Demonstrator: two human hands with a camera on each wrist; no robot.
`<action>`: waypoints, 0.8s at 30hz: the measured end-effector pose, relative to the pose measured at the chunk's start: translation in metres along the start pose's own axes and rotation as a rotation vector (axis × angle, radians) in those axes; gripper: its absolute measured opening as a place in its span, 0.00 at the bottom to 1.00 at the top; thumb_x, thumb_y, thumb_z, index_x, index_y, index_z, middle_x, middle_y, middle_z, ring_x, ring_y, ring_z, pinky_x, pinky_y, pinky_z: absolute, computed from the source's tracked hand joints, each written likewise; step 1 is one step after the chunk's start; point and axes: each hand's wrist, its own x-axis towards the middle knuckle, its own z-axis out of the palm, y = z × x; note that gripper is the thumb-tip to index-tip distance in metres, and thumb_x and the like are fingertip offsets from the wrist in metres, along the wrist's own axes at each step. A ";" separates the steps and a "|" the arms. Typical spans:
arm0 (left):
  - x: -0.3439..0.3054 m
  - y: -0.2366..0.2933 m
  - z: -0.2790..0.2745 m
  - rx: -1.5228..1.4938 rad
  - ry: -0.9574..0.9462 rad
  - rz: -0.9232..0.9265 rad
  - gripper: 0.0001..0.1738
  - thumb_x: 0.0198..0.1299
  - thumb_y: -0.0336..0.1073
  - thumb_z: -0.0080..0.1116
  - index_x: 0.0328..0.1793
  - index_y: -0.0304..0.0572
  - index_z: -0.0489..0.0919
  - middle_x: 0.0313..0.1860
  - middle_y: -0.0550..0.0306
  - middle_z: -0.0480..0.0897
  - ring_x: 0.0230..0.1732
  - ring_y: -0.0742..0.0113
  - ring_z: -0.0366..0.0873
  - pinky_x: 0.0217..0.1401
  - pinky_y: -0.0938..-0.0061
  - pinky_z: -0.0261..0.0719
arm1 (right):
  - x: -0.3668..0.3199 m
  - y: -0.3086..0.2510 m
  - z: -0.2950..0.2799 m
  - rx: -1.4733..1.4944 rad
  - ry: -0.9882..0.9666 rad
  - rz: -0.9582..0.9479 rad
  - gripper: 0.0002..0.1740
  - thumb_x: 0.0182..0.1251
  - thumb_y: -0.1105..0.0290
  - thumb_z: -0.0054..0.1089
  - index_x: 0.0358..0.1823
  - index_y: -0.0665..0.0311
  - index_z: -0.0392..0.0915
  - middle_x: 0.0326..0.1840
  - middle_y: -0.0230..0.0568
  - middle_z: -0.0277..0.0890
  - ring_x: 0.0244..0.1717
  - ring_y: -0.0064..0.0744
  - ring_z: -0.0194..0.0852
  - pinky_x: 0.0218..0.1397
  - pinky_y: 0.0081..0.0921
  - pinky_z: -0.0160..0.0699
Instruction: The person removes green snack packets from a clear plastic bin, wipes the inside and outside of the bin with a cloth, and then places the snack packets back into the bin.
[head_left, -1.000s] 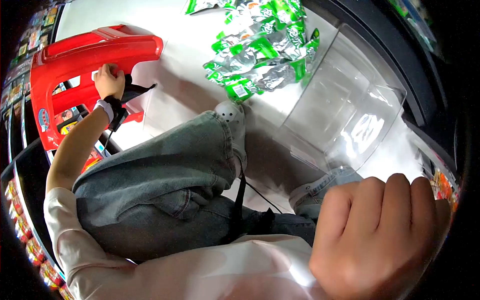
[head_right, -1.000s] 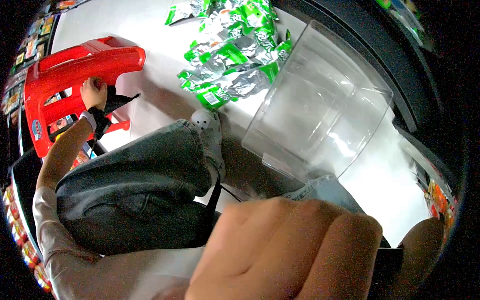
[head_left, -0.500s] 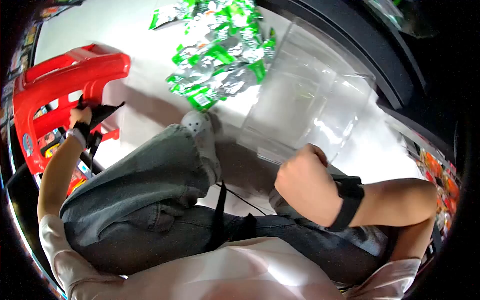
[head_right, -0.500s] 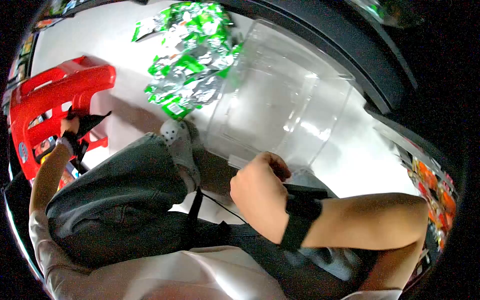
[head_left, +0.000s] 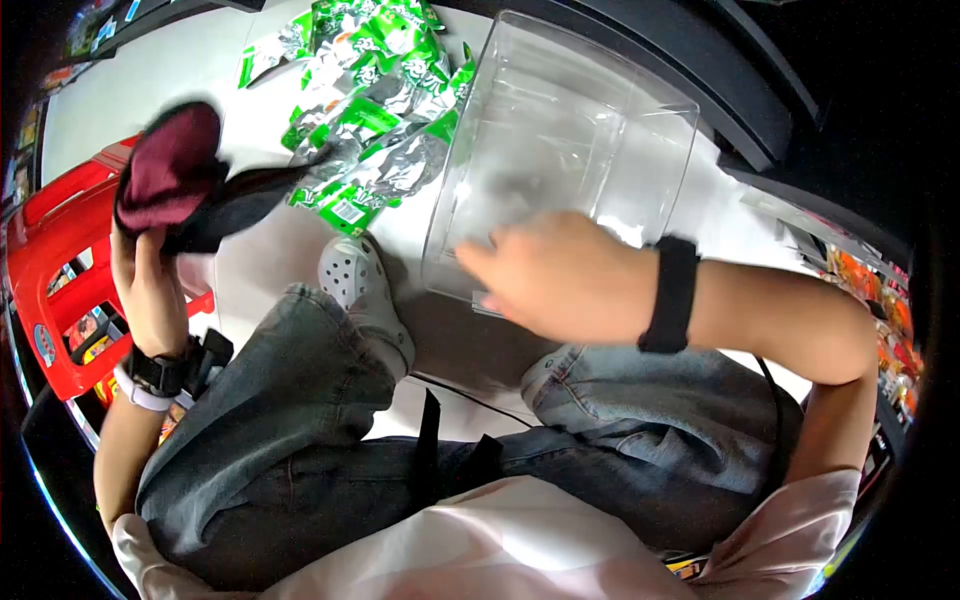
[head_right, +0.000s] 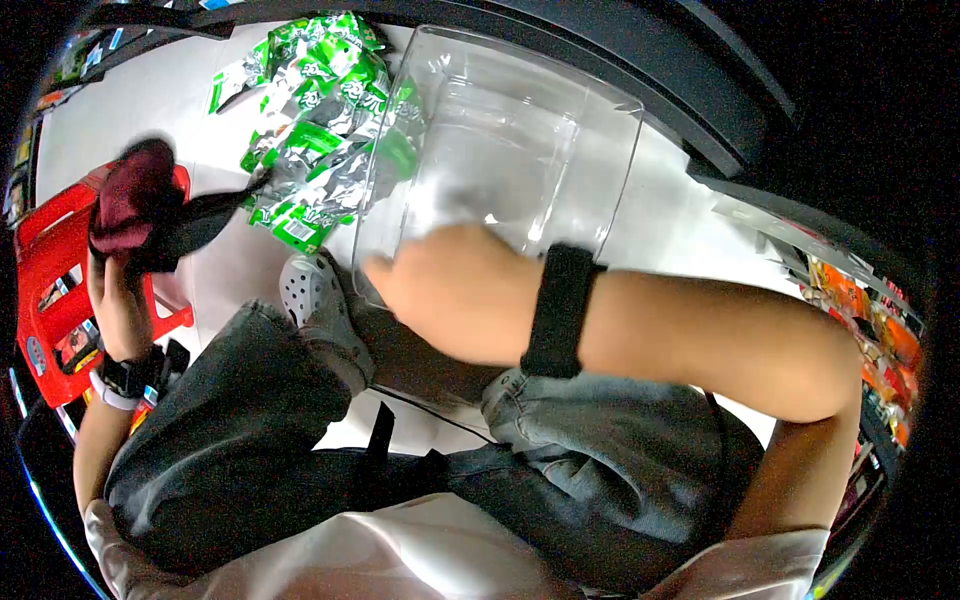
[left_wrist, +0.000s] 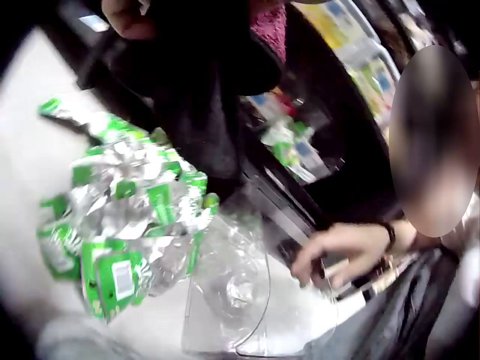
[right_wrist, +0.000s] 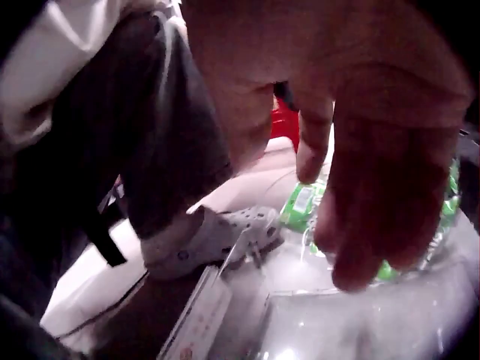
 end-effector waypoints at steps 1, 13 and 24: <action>0.014 0.031 0.009 -0.669 0.004 -0.165 0.23 0.59 0.24 0.42 0.63 0.31 0.62 0.60 0.50 0.68 0.60 0.64 0.65 0.63 0.72 0.62 | 0.005 0.003 -0.008 0.139 0.105 0.035 0.26 0.53 0.62 0.61 0.50 0.66 0.64 0.33 0.47 0.74 0.31 0.40 0.76 0.28 0.33 0.72; 0.039 0.191 0.065 -0.599 -0.951 0.492 0.34 0.46 0.20 0.51 0.64 0.35 0.60 0.61 0.52 0.62 0.61 0.65 0.61 0.58 0.71 0.64 | -0.048 -0.004 -0.047 1.355 0.677 0.058 0.22 0.55 0.73 0.62 0.51 0.67 0.69 0.46 0.32 0.74 0.46 0.20 0.71 0.51 0.20 0.69; 0.051 0.137 0.154 0.076 -1.057 -0.041 0.22 0.51 0.50 0.60 0.30 0.35 0.71 0.22 0.61 0.70 0.26 0.75 0.66 0.28 0.79 0.64 | -0.149 -0.006 0.001 1.563 1.135 0.566 0.21 0.59 0.69 0.50 0.54 0.72 0.67 0.48 0.41 0.75 0.46 0.27 0.74 0.53 0.22 0.69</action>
